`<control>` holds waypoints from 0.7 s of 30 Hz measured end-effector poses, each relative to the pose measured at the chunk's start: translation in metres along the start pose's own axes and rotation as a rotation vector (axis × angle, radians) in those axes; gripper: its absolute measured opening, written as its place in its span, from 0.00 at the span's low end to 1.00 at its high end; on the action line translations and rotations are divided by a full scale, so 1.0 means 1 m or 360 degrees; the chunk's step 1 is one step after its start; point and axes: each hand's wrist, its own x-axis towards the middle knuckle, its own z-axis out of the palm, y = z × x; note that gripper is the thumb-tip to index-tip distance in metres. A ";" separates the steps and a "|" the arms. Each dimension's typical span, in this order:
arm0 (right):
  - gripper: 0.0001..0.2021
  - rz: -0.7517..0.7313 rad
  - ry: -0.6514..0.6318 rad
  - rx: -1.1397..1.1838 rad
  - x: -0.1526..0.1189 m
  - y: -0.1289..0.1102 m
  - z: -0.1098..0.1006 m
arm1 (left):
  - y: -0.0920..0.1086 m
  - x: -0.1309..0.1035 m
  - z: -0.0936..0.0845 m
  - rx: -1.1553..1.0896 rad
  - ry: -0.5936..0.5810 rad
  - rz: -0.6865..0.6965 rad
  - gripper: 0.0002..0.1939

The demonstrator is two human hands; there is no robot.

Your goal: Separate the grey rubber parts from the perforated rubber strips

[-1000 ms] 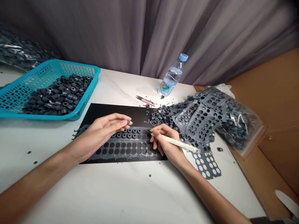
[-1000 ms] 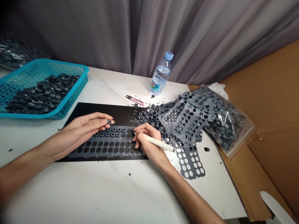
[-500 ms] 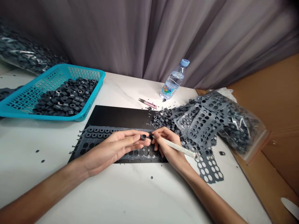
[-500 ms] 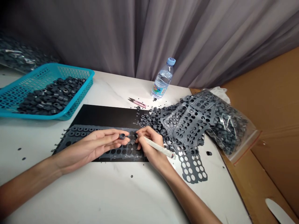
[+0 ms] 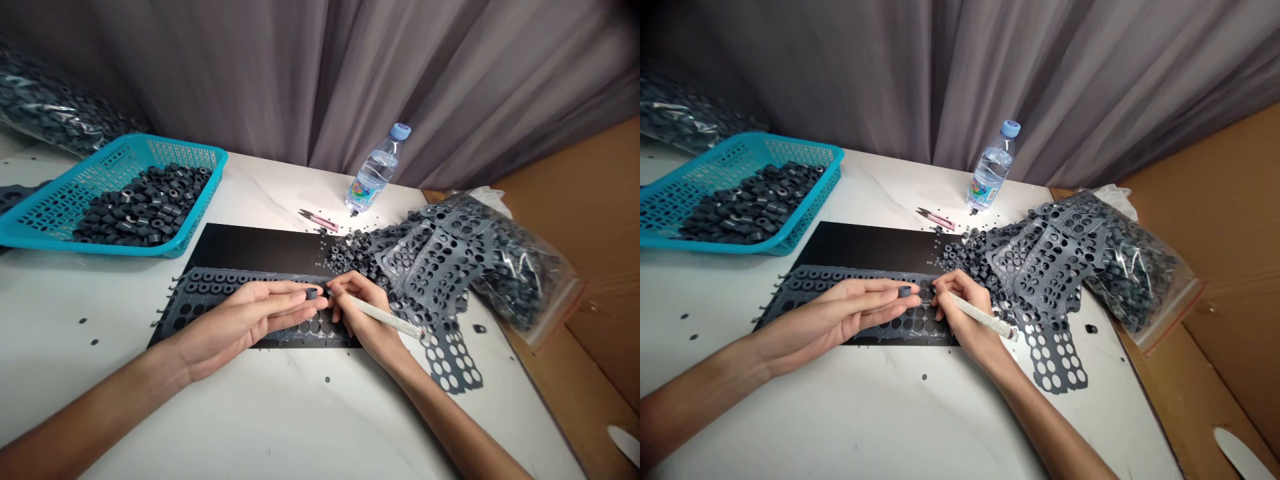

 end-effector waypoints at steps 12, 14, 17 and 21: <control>0.15 0.0004 -0.0047 0.0083 0.000 0.002 0.002 | 0.034 -0.005 -0.026 0.1262 0.0607 0.0789 0.20; 0.15 -0.0008 -0.0076 0.0093 0.000 0.000 0.001 | 0.056 -0.010 -0.047 0.1889 0.1199 0.1310 0.18; 0.14 -0.0066 -0.0108 0.0014 0.001 -0.004 0.000 | 0.084 -0.017 -0.089 0.2320 0.1697 0.1592 0.21; 0.16 -0.0125 -0.0103 -0.0103 0.005 -0.007 -0.001 | 0.099 -0.023 -0.138 0.2457 0.1727 0.1428 0.18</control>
